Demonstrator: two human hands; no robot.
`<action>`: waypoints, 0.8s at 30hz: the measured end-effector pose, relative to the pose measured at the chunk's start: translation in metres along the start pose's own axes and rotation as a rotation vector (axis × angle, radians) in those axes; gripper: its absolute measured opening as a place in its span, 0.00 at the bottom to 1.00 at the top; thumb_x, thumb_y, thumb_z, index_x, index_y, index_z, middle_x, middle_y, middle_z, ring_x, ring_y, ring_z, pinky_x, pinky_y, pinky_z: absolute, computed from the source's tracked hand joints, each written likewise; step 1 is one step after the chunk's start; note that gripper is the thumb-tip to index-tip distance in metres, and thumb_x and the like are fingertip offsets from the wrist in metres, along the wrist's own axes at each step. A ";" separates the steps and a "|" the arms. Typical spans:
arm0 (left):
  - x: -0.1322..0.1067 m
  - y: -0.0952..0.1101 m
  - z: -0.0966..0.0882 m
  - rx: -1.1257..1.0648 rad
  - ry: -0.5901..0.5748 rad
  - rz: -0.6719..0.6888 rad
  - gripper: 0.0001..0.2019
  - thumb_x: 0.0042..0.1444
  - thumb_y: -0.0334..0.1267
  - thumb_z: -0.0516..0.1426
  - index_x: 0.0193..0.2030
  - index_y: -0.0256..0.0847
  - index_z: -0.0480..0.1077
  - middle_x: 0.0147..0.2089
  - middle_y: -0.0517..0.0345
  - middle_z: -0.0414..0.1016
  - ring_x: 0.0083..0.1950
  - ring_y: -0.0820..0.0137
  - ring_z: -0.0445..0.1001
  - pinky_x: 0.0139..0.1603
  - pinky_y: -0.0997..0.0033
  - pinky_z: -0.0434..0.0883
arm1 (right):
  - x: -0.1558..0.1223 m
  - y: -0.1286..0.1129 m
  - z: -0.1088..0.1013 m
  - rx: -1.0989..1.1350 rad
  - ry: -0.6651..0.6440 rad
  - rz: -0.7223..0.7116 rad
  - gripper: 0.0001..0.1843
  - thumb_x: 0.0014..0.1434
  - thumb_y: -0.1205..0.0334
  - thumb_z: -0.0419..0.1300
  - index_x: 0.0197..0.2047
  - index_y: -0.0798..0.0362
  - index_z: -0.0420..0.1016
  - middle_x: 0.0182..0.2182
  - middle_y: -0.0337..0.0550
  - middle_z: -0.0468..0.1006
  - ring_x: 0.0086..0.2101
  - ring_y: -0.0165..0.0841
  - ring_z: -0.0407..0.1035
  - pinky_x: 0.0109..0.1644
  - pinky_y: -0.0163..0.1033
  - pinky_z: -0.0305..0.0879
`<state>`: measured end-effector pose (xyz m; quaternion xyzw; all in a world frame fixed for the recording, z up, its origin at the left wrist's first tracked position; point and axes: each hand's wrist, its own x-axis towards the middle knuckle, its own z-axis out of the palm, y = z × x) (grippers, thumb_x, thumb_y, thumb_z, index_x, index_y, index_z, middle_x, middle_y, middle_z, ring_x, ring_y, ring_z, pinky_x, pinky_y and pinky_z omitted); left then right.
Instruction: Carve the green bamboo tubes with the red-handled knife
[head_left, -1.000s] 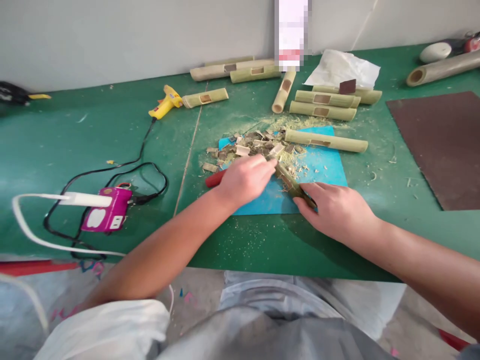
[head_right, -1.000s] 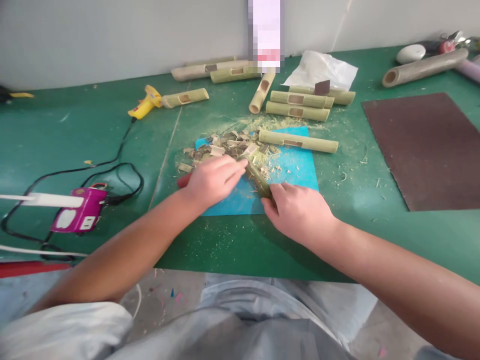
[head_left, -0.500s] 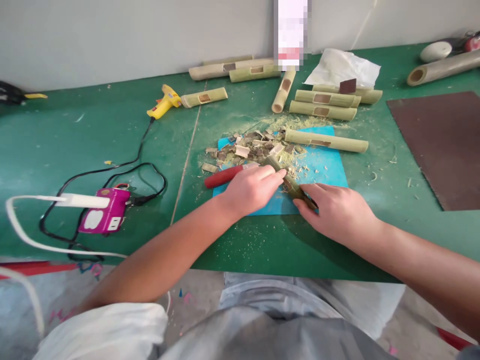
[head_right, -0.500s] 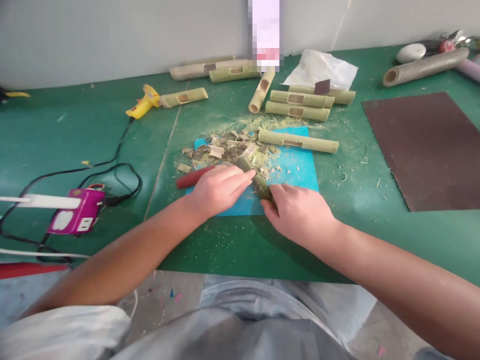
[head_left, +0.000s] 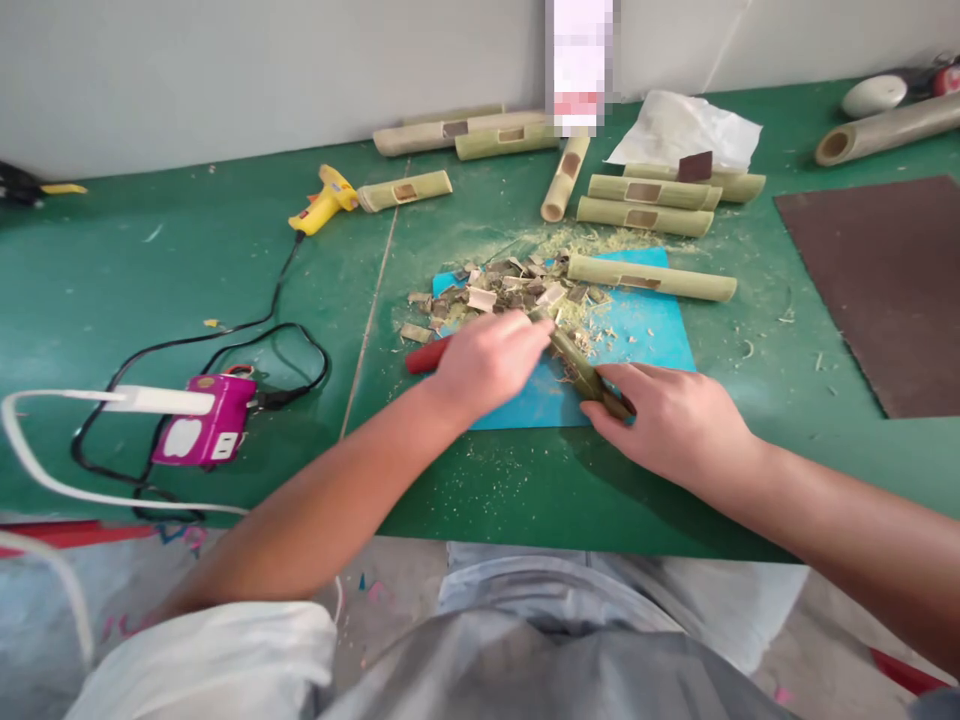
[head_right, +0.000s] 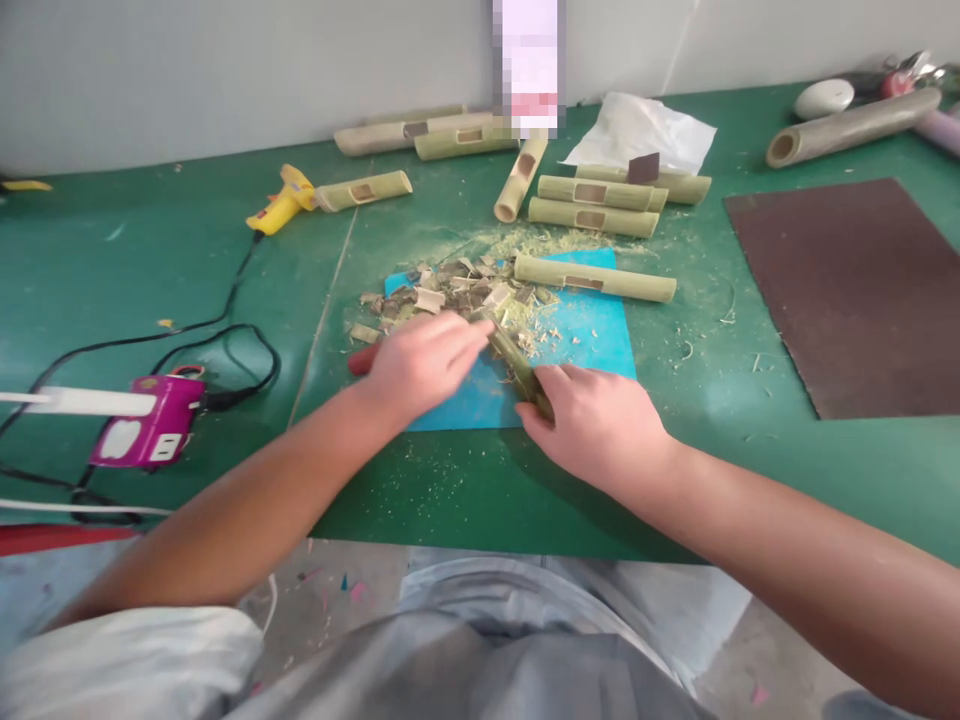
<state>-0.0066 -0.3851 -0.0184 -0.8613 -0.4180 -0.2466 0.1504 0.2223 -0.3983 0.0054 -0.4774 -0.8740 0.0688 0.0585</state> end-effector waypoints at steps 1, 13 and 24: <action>0.000 0.001 -0.001 0.012 -0.005 -0.023 0.12 0.70 0.32 0.52 0.46 0.34 0.77 0.31 0.54 0.77 0.33 0.71 0.75 0.34 0.71 0.71 | 0.000 0.000 0.000 0.005 0.009 -0.003 0.14 0.61 0.51 0.58 0.32 0.52 0.74 0.23 0.39 0.76 0.22 0.28 0.61 0.28 0.36 0.41; -0.003 0.006 -0.004 -0.017 0.014 0.042 0.11 0.69 0.32 0.53 0.48 0.33 0.77 0.30 0.56 0.76 0.30 0.71 0.74 0.33 0.70 0.70 | 0.000 -0.004 0.003 0.013 -0.008 0.008 0.11 0.60 0.53 0.59 0.36 0.51 0.77 0.28 0.40 0.81 0.24 0.31 0.67 0.28 0.37 0.43; -0.005 0.004 -0.002 0.010 -0.003 -0.053 0.14 0.71 0.34 0.50 0.46 0.33 0.77 0.31 0.54 0.77 0.33 0.70 0.76 0.35 0.70 0.72 | 0.001 -0.005 0.000 0.013 -0.046 0.023 0.12 0.62 0.53 0.58 0.38 0.51 0.78 0.30 0.41 0.82 0.26 0.32 0.69 0.29 0.38 0.45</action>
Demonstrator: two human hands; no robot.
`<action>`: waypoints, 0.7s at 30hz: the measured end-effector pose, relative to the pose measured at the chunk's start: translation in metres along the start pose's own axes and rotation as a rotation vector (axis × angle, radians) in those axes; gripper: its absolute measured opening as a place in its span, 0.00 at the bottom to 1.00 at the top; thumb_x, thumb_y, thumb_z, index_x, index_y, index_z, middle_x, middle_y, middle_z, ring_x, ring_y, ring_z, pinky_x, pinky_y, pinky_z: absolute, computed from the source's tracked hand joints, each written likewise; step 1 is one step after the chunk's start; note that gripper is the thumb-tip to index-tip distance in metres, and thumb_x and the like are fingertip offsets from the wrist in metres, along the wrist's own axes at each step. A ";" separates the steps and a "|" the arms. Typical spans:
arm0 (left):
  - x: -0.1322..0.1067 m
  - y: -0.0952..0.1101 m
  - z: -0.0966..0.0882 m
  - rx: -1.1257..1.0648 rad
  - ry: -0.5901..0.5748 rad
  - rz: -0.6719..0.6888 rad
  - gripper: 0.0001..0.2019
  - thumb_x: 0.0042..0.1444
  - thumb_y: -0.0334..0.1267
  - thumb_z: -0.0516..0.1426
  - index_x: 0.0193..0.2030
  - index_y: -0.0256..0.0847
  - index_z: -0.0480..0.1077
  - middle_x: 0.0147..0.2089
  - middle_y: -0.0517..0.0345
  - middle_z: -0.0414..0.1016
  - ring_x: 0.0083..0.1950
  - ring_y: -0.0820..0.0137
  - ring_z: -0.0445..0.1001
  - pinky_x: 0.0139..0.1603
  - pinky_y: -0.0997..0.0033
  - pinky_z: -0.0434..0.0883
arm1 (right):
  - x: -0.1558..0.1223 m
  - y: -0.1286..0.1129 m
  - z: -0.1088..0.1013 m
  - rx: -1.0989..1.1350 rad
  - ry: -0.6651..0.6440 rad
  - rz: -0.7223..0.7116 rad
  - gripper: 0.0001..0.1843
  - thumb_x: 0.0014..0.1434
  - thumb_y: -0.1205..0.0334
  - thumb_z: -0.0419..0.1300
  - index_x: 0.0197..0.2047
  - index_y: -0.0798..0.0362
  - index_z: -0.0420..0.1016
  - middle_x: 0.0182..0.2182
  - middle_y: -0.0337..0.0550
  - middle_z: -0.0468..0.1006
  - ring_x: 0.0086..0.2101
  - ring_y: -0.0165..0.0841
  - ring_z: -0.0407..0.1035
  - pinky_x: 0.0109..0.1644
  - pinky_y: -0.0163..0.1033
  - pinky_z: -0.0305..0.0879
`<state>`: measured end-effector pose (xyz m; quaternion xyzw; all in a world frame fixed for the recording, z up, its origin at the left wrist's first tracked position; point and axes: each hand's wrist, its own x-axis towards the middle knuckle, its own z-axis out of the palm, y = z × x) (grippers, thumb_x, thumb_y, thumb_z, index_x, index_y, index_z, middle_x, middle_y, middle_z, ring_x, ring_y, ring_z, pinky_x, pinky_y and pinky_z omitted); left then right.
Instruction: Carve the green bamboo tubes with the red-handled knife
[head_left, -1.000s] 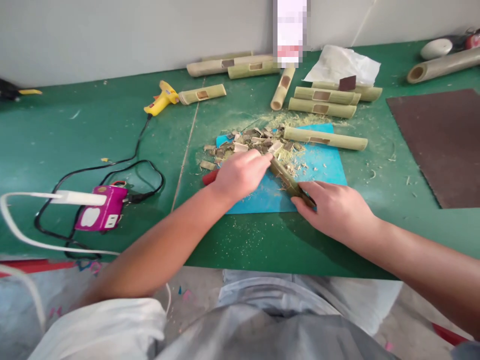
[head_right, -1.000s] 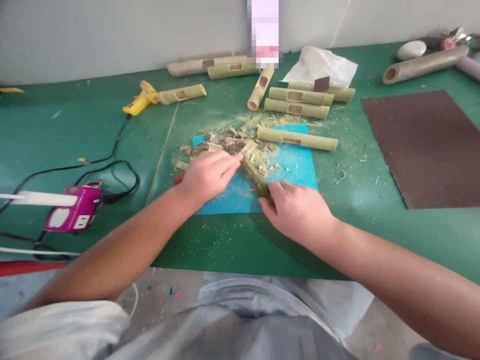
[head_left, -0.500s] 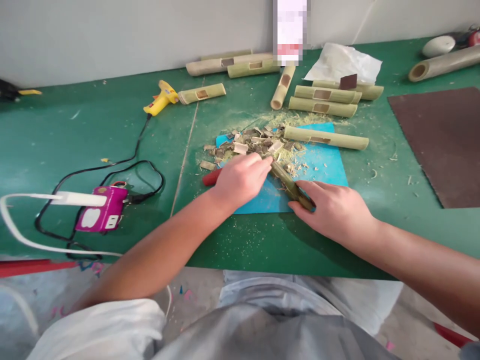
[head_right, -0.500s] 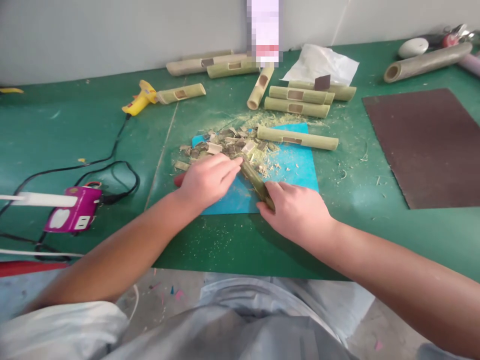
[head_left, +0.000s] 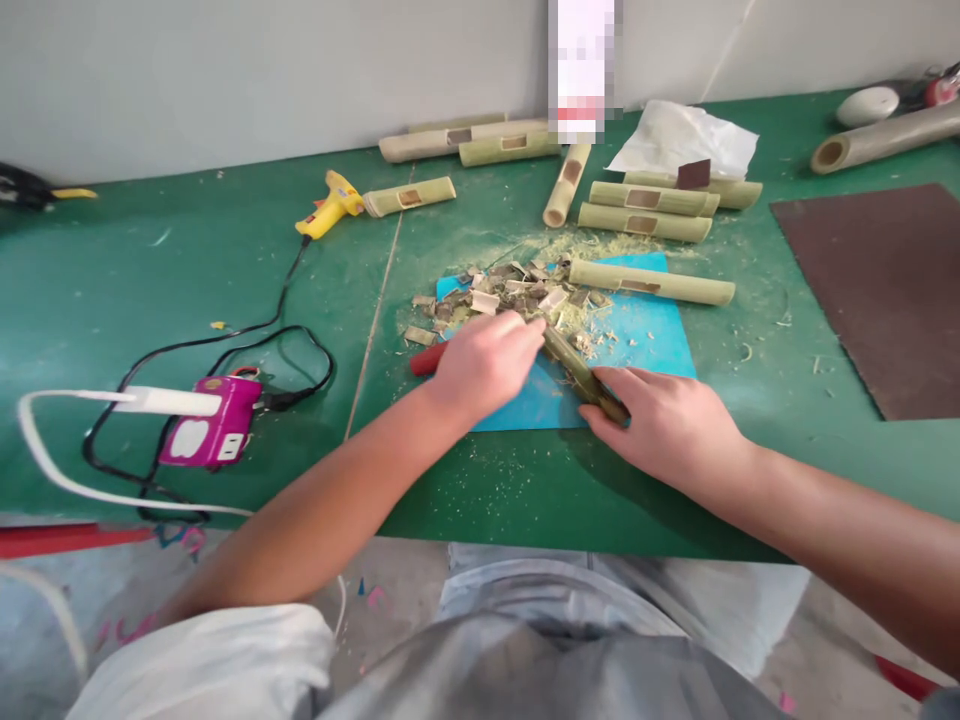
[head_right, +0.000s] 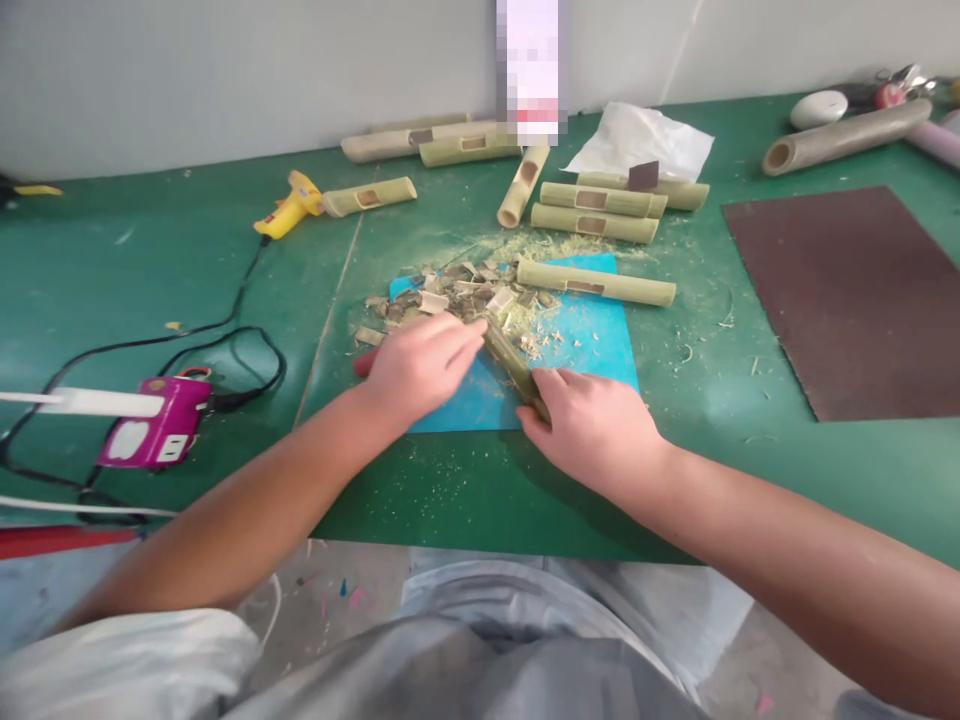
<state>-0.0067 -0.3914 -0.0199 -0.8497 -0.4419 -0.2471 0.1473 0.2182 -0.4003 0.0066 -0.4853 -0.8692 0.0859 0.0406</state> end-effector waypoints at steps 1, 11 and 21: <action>0.000 0.001 0.000 -0.018 -0.013 0.038 0.14 0.71 0.34 0.50 0.47 0.33 0.77 0.31 0.54 0.77 0.32 0.70 0.75 0.35 0.70 0.72 | 0.000 0.000 0.000 0.000 -0.003 -0.006 0.12 0.61 0.53 0.58 0.37 0.52 0.78 0.30 0.41 0.82 0.25 0.32 0.69 0.29 0.38 0.45; 0.001 0.001 -0.002 -0.058 -0.006 0.120 0.12 0.71 0.33 0.51 0.49 0.34 0.76 0.33 0.55 0.78 0.32 0.71 0.76 0.34 0.70 0.71 | -0.001 0.001 0.003 0.006 0.020 -0.018 0.12 0.62 0.53 0.58 0.37 0.52 0.77 0.29 0.41 0.82 0.25 0.31 0.68 0.29 0.38 0.45; 0.004 -0.005 -0.005 -0.309 0.043 -0.230 0.11 0.69 0.36 0.55 0.45 0.37 0.79 0.37 0.53 0.83 0.36 0.71 0.80 0.41 0.71 0.76 | -0.002 0.000 0.000 -0.012 0.021 -0.015 0.13 0.63 0.53 0.57 0.41 0.51 0.79 0.33 0.41 0.83 0.27 0.33 0.72 0.29 0.39 0.46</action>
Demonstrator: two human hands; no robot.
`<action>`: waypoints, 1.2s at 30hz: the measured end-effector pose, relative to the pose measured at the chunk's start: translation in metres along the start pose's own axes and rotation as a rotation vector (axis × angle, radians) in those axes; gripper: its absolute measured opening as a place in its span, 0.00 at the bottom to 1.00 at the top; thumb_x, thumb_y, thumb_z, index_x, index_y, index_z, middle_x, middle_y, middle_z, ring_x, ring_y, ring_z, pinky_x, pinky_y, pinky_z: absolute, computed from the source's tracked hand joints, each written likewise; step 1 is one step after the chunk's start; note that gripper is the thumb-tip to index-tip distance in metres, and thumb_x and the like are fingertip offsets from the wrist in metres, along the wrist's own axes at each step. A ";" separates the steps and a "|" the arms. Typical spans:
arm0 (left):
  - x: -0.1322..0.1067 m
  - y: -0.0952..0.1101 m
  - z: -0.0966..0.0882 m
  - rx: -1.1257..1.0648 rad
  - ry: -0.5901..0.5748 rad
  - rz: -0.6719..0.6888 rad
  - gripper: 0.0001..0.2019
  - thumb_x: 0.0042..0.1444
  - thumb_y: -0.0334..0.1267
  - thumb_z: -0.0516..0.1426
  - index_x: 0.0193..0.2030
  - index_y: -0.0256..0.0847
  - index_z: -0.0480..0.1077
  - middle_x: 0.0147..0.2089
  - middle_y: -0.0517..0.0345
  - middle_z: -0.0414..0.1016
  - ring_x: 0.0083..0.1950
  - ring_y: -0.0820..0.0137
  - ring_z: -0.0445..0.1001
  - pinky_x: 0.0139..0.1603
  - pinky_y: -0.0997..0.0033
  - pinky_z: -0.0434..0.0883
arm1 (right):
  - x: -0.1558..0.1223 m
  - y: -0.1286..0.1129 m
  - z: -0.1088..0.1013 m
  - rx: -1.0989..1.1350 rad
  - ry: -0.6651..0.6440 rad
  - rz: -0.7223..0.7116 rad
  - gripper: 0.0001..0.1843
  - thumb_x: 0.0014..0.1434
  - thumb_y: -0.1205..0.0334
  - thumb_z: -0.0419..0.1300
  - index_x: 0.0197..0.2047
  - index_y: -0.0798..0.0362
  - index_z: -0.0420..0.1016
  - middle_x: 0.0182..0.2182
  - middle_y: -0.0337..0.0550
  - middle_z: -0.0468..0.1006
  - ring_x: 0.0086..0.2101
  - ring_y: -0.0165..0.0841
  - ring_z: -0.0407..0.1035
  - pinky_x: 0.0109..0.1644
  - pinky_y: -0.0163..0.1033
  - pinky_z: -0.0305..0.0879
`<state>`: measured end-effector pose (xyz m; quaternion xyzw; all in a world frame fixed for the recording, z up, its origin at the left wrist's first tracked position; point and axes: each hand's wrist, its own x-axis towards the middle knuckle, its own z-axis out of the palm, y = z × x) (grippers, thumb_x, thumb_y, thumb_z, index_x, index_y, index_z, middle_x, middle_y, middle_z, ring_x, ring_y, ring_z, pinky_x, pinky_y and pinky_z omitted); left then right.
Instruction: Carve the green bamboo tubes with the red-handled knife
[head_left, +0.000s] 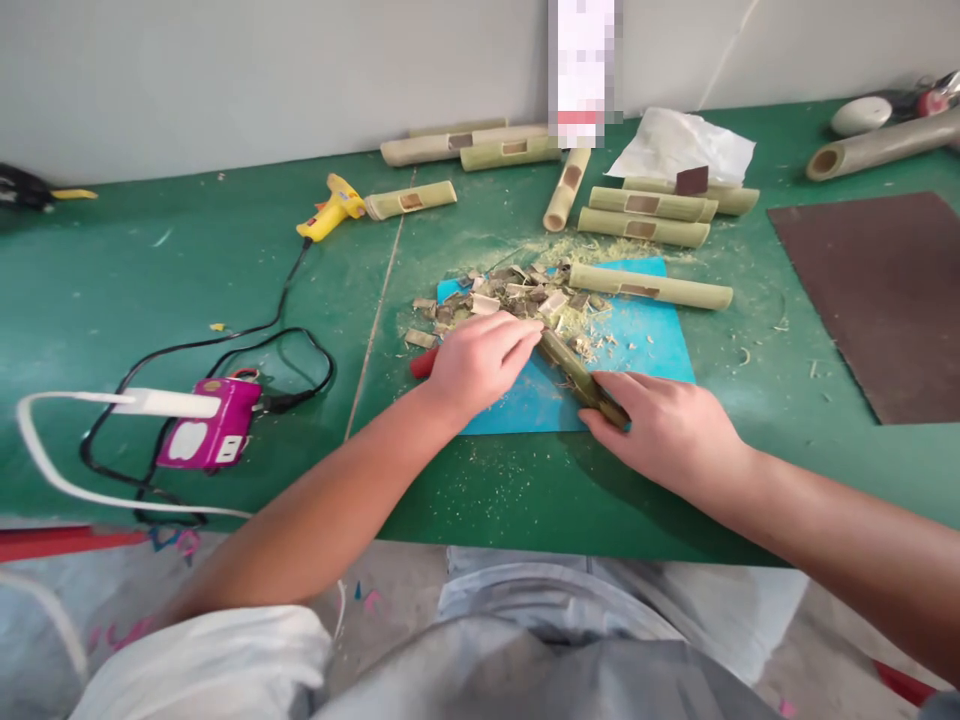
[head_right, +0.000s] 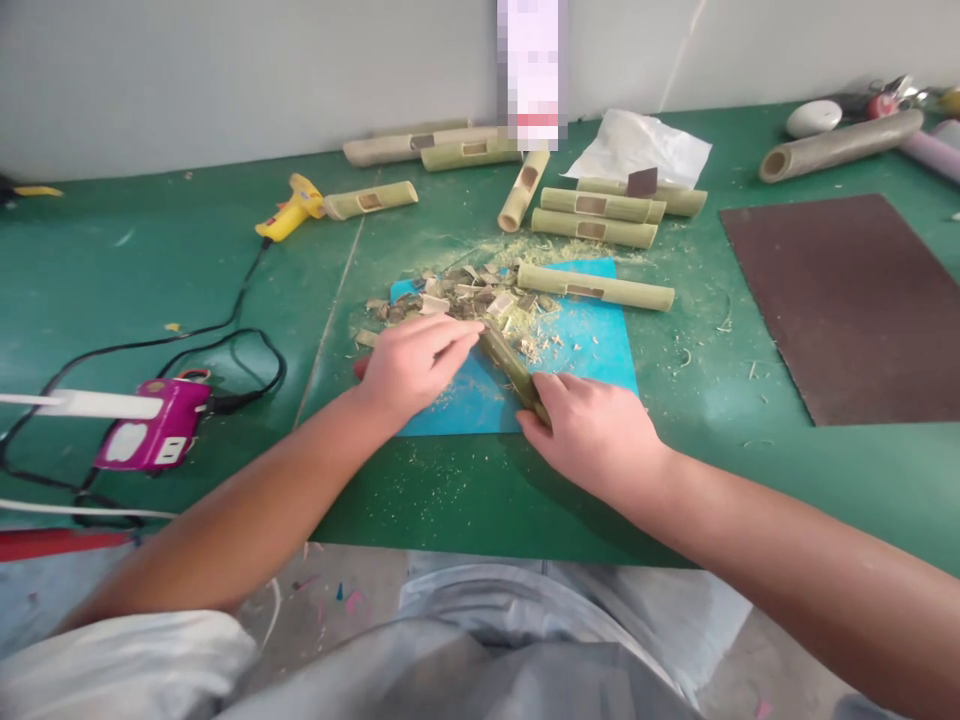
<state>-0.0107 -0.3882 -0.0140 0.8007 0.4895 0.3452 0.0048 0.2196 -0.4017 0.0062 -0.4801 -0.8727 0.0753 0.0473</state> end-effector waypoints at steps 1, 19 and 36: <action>0.002 0.000 -0.001 -0.103 0.019 -0.136 0.11 0.68 0.37 0.55 0.44 0.37 0.79 0.36 0.54 0.83 0.33 0.73 0.79 0.38 0.73 0.76 | 0.000 0.000 0.000 -0.002 -0.004 -0.001 0.14 0.63 0.53 0.57 0.42 0.51 0.79 0.33 0.41 0.84 0.28 0.33 0.72 0.29 0.39 0.46; 0.003 0.011 -0.002 -0.546 0.002 -0.559 0.10 0.66 0.37 0.56 0.44 0.37 0.77 0.24 0.62 0.75 0.18 0.81 0.66 0.19 0.82 0.66 | 0.001 0.000 -0.003 -0.020 -0.024 -0.007 0.14 0.63 0.52 0.57 0.43 0.51 0.79 0.31 0.41 0.83 0.26 0.33 0.71 0.28 0.38 0.43; 0.004 0.003 0.005 -0.016 0.044 -0.018 0.10 0.68 0.33 0.55 0.50 0.37 0.78 0.44 0.52 0.82 0.44 0.70 0.80 0.48 0.71 0.76 | 0.001 0.004 -0.002 -0.085 0.037 -0.005 0.17 0.64 0.51 0.56 0.49 0.50 0.79 0.34 0.43 0.84 0.29 0.35 0.73 0.28 0.39 0.45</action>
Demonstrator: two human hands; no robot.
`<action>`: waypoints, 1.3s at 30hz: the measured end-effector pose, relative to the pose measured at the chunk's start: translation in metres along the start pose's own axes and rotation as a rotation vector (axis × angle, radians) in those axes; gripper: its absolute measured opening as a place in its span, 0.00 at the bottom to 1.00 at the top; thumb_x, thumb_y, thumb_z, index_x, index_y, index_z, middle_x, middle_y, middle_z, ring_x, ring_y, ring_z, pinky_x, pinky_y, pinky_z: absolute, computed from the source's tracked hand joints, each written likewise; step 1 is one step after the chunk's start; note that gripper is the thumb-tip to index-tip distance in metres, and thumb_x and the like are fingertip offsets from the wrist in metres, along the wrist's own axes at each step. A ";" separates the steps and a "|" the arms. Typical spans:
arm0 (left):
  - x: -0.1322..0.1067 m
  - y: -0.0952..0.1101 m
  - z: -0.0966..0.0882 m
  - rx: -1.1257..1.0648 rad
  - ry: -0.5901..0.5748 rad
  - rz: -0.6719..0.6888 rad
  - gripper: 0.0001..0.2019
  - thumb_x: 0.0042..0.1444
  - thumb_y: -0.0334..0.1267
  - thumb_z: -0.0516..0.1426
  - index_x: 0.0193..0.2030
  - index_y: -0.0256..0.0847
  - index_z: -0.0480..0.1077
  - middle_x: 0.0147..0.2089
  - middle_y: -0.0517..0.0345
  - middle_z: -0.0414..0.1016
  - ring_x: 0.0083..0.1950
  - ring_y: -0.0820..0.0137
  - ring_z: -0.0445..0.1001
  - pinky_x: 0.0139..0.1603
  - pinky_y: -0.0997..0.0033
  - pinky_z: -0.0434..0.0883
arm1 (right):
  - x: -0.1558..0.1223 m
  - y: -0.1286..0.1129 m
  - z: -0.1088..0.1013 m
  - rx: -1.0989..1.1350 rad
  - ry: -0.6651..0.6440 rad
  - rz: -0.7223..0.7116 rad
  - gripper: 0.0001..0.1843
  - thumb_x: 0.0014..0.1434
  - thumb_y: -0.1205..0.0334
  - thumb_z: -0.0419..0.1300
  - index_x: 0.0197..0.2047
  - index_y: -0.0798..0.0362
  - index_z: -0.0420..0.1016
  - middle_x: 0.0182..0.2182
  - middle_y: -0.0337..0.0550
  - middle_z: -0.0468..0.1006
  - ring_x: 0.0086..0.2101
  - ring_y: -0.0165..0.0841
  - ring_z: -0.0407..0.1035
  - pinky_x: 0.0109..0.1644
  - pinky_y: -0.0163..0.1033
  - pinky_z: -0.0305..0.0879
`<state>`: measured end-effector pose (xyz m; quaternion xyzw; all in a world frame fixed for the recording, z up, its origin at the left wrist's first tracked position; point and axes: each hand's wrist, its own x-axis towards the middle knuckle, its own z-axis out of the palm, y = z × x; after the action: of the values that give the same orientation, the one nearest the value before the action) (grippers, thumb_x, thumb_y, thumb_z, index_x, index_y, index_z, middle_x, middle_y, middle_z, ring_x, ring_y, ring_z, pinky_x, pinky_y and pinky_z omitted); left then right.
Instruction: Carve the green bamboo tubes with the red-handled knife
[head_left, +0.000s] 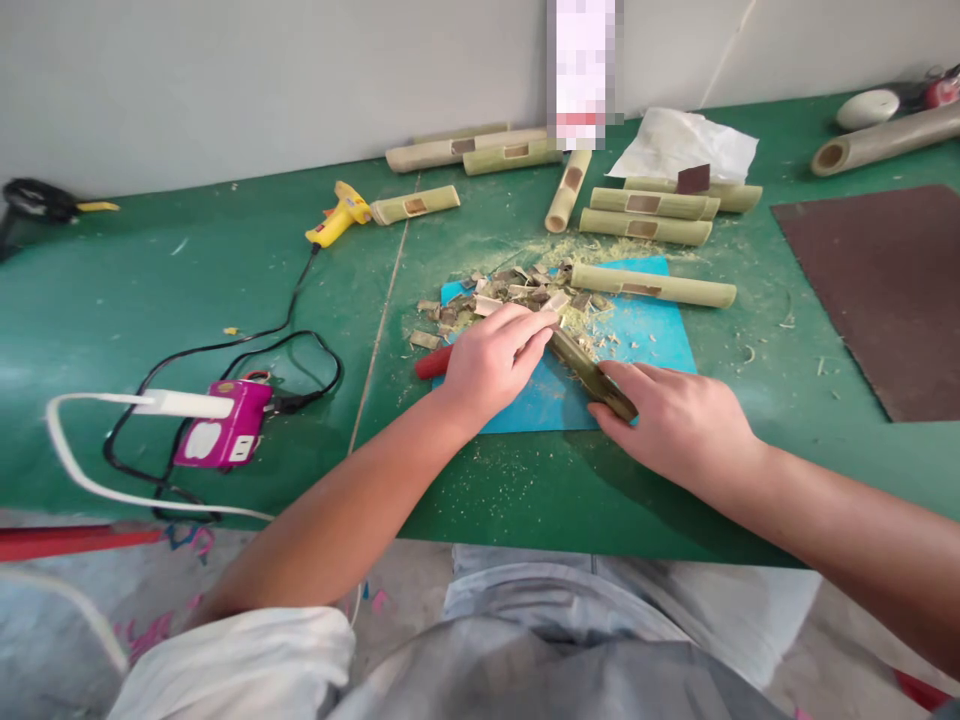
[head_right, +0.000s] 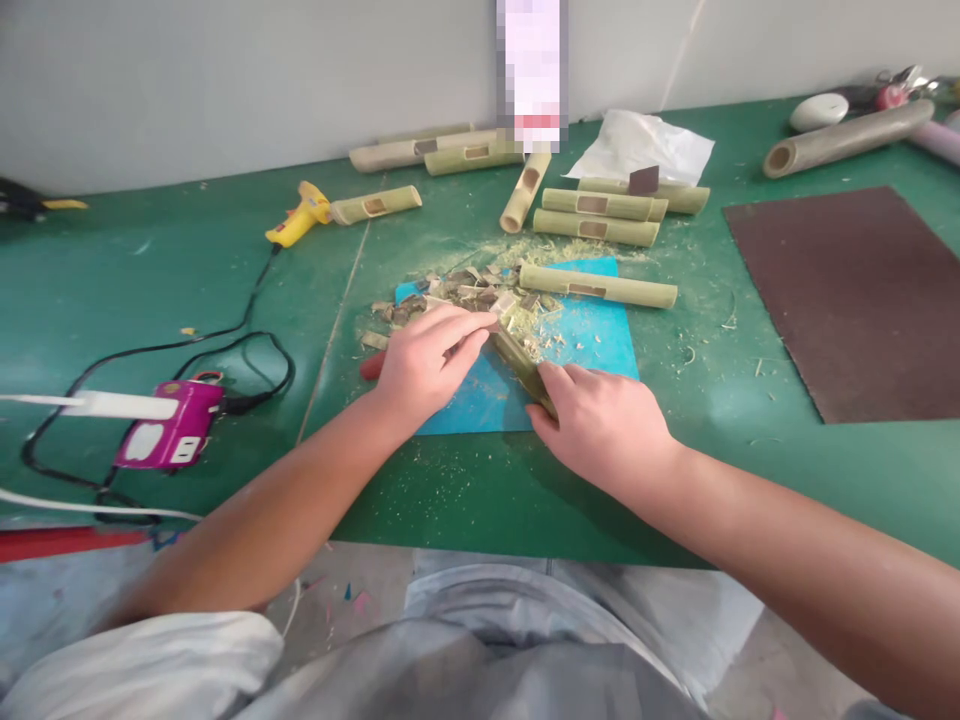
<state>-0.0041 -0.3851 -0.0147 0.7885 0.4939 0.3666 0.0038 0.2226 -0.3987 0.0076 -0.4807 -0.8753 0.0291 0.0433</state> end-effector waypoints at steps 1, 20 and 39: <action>-0.001 -0.001 0.001 0.008 -0.009 0.005 0.10 0.68 0.33 0.56 0.50 0.37 0.78 0.45 0.52 0.82 0.45 0.70 0.81 0.48 0.70 0.77 | 0.000 0.000 0.000 -0.002 0.007 0.001 0.18 0.63 0.51 0.57 0.50 0.50 0.78 0.34 0.43 0.84 0.28 0.35 0.73 0.28 0.39 0.45; 0.000 -0.010 0.005 0.025 -0.009 0.018 0.08 0.64 0.31 0.59 0.46 0.34 0.78 0.40 0.52 0.82 0.39 0.71 0.81 0.44 0.72 0.77 | 0.000 0.000 0.000 -0.002 -0.014 -0.026 0.24 0.64 0.52 0.57 0.61 0.51 0.75 0.36 0.45 0.85 0.30 0.36 0.75 0.28 0.38 0.49; -0.004 -0.010 0.001 0.194 -0.117 0.267 0.11 0.70 0.34 0.54 0.49 0.33 0.77 0.36 0.52 0.80 0.36 0.71 0.80 0.39 0.73 0.77 | 0.000 -0.001 0.003 -0.044 -0.028 -0.052 0.27 0.65 0.52 0.56 0.64 0.51 0.72 0.38 0.43 0.86 0.31 0.35 0.77 0.28 0.39 0.53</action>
<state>-0.0122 -0.3830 -0.0215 0.8636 0.4168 0.2680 -0.0925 0.2213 -0.3997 0.0047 -0.4583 -0.8884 0.0156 0.0212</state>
